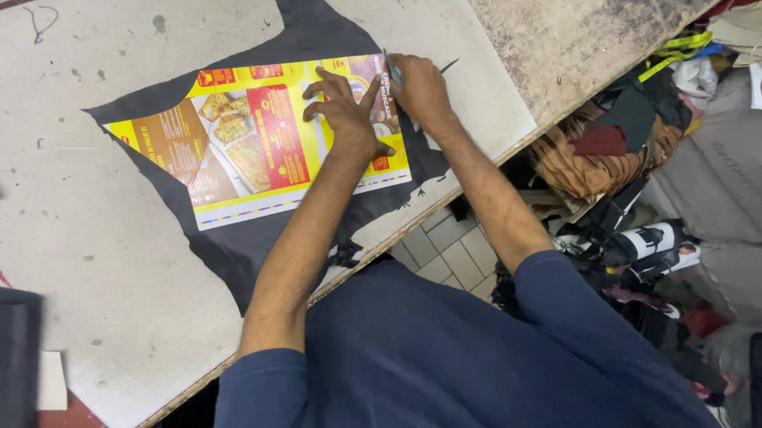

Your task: The person places a printed paper template on a dark leather sheet, smooths it, and uses a utility knife to cut the leather along the template edges. After cutting, the person removes the template and sets the cut leather piece aside, then repeats the process with a second leather sheet.

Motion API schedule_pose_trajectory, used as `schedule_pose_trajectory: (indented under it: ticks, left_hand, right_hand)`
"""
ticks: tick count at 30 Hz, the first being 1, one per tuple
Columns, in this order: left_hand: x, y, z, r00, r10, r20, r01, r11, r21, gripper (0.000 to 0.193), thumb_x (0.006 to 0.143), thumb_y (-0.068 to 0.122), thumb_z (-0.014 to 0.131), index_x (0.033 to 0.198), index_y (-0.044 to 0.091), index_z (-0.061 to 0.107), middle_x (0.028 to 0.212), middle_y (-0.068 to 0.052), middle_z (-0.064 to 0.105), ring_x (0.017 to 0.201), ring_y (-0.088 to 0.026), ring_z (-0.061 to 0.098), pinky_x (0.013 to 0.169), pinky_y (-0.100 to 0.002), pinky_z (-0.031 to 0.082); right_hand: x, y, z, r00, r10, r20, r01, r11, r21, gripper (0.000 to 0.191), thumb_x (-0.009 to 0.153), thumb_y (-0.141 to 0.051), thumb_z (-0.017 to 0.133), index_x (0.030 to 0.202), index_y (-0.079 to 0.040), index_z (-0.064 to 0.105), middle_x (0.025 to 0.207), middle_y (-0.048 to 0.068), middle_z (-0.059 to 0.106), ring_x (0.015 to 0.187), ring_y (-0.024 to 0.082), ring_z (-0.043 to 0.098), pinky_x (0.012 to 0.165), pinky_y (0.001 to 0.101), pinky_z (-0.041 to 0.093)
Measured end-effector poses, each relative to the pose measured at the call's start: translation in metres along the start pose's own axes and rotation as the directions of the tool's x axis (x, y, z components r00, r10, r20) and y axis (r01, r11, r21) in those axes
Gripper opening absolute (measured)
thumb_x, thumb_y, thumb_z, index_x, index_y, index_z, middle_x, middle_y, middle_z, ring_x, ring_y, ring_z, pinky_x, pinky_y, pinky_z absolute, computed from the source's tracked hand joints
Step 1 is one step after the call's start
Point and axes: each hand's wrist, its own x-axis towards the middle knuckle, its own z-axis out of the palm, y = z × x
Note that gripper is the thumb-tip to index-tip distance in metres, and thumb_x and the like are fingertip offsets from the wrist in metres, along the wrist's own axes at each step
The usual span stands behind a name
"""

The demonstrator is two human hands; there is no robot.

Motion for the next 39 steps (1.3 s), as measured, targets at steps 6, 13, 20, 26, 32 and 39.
schedule_pose_trajectory:
  ticks: [6, 13, 20, 26, 32, 39]
  left_hand:
    - [0.000, 0.003, -0.011, 0.997, -0.016, 0.073, 0.011, 0.997, 0.078, 0.140, 0.056, 0.097, 0.067, 0.161, 0.049, -0.012, 0.161, -0.039, 0.011, 0.125, -0.062, 0.041, 0.070, -0.061, 0.059]
    - [-0.001, -0.003, -0.028, 0.987, 0.015, 0.161, -0.031, 0.995, 0.096, 0.144, 0.057, 0.098, 0.067, 0.162, 0.043, -0.014, 0.158, -0.045, 0.008, 0.127, -0.066, 0.036, 0.068, -0.061, 0.059]
    - [0.009, 0.008, -0.005, 0.995, 0.009, 0.097, -0.020, 0.993, 0.116, 0.141, 0.057, 0.098, 0.066, 0.163, 0.046, -0.010, 0.160, -0.042, 0.011, 0.124, -0.064, 0.042, 0.067, -0.059, 0.061]
    - [0.012, -0.062, 0.095, 0.836, -0.090, -0.541, -0.142, 0.917, -0.373, 0.078, 0.078, 0.050, 0.077, 0.142, 0.018, 0.044, 0.150, -0.021, 0.042, 0.127, -0.043, 0.050, 0.083, -0.045, 0.061]
    - [-0.023, -0.150, 0.123, 0.792, -0.318, -0.520, -0.046, 0.819, -0.571, 0.088, 0.072, 0.053, 0.088, 0.144, 0.010, 0.059, 0.153, -0.017, 0.047, 0.133, -0.039, 0.045, 0.101, -0.057, 0.049]
    - [-0.050, -0.146, 0.078, 0.873, -0.343, -0.346, 0.098, 0.820, -0.564, 0.117, 0.057, 0.072, 0.087, 0.155, 0.025, 0.043, 0.162, -0.019, 0.022, 0.146, -0.047, 0.023, 0.105, -0.079, 0.028]
  right_hand:
    - [-0.020, -0.011, -0.010, 0.973, 0.189, 0.135, -0.202, 0.975, 0.089, 0.040, 0.084, -0.011, 0.076, 0.124, -0.007, 0.073, 0.085, 0.023, 0.071, 0.081, 0.038, 0.073, 0.074, 0.0471, 0.058]
    - [-0.224, -0.078, -0.048, 0.954, 0.241, 0.180, -0.246, 0.969, 0.011, 0.051, 0.083, -0.011, 0.075, 0.134, -0.006, 0.065, 0.096, 0.026, 0.072, 0.076, 0.040, 0.071, 0.069, 0.0485, 0.057]
    - [-0.157, -0.039, -0.098, 0.610, 0.444, 0.657, -0.559, 0.828, -0.040, 0.050, 0.092, -0.016, 0.066, 0.142, -0.018, 0.062, 0.084, 0.022, 0.077, 0.073, 0.029, 0.076, 0.070, 0.0411, 0.061]
    - [-0.101, -0.012, -0.190, 0.272, 0.203, 0.941, 0.096, 0.967, -0.236, 0.051, 0.077, -0.022, 0.082, 0.127, -0.021, 0.074, 0.078, 0.017, 0.078, 0.073, 0.029, 0.071, 0.071, 0.0404, 0.058]
    - [-0.002, -0.041, -0.103, 0.946, -0.108, 0.305, 0.109, 0.994, 0.013, 0.023, 0.095, -0.004, 0.068, 0.118, -0.006, 0.066, 0.104, 0.017, 0.072, 0.090, 0.034, 0.072, 0.079, 0.0450, 0.055]
    - [0.093, -0.164, 0.096, 0.861, -0.504, 0.069, 0.473, 0.843, 0.256, 0.029, 0.093, -0.003, 0.066, 0.121, -0.013, 0.070, 0.106, 0.007, 0.070, 0.096, 0.029, 0.071, 0.078, 0.0415, 0.058]
